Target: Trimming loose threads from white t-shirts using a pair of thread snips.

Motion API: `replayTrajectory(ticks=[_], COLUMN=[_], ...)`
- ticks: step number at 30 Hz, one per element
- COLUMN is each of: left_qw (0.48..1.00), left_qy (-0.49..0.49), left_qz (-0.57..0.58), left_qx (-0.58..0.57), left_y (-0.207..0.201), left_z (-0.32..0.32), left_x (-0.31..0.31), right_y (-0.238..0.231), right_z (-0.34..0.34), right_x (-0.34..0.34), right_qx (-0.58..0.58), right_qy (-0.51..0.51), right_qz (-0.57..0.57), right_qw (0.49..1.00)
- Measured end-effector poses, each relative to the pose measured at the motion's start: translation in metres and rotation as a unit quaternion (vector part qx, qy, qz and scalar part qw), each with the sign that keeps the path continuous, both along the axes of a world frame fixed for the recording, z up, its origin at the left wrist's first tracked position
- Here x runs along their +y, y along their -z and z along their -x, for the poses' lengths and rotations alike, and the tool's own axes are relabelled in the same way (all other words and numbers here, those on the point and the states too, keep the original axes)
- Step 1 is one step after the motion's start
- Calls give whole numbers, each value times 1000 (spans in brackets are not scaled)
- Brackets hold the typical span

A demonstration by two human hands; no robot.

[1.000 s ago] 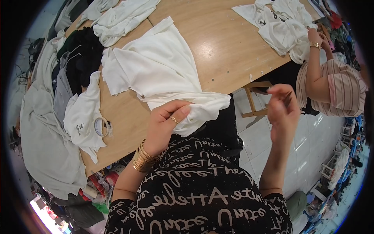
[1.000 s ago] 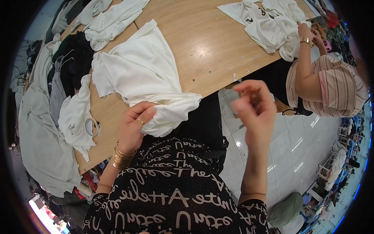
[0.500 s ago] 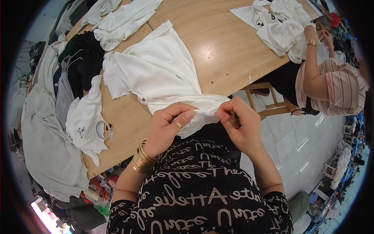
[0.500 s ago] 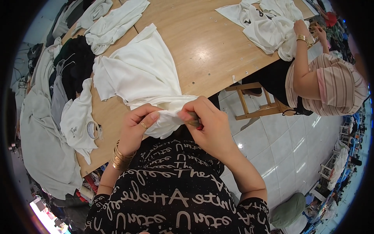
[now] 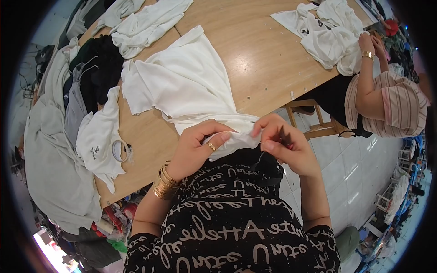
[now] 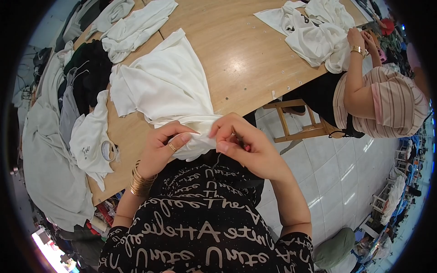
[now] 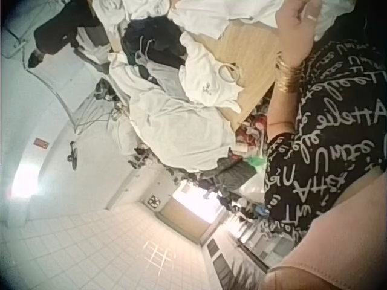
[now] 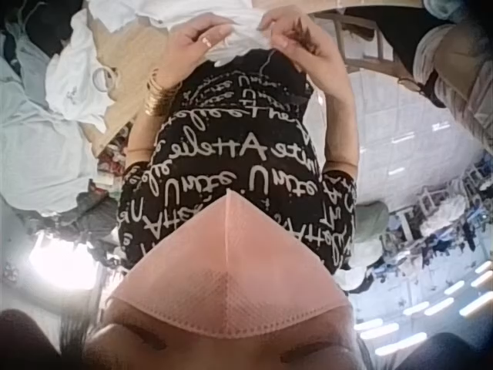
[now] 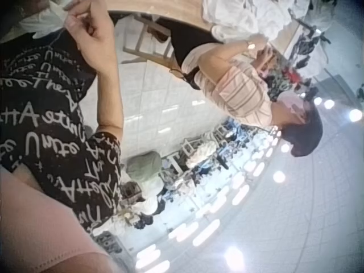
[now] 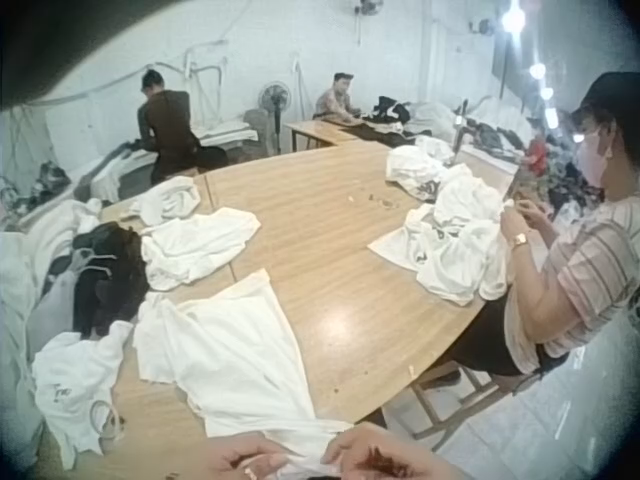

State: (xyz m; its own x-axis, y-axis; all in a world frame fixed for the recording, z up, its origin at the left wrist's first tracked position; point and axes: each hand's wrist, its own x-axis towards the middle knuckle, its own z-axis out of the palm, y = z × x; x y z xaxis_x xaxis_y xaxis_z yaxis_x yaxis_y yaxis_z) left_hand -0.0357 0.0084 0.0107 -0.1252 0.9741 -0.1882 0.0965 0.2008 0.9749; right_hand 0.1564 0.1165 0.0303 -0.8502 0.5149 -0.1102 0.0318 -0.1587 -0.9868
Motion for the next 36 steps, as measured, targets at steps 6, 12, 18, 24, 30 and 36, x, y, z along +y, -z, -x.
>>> replayTrajectory(ticks=[6,12,18,24,30,36], left_qw=[996,994,990,987,984,995], left_qy=[50,49,49,77,44,8], left_qz=[-38,-11,-20,-31,-35,-14], left_qx=[57,101,128,135,170,102], left_y=[-3,-5,-4,2,15,10], left_z=[-2,5,9,13,50,55], left_x=[4,3,1,3,-7,-10], right_y=[1,-4,-2,-8,-14,21], right_z=[11,8,-19,-46,-114,-176], right_x=[-4,2,13,19,47,56], right_qx=[47,-75,-91,-112,-158,-572], right_qy=[-66,-49,29,87,305,38], right_qz=[163,-146,-201,-190,-194,-347], right_qw=[983,985,975,972,919,742])
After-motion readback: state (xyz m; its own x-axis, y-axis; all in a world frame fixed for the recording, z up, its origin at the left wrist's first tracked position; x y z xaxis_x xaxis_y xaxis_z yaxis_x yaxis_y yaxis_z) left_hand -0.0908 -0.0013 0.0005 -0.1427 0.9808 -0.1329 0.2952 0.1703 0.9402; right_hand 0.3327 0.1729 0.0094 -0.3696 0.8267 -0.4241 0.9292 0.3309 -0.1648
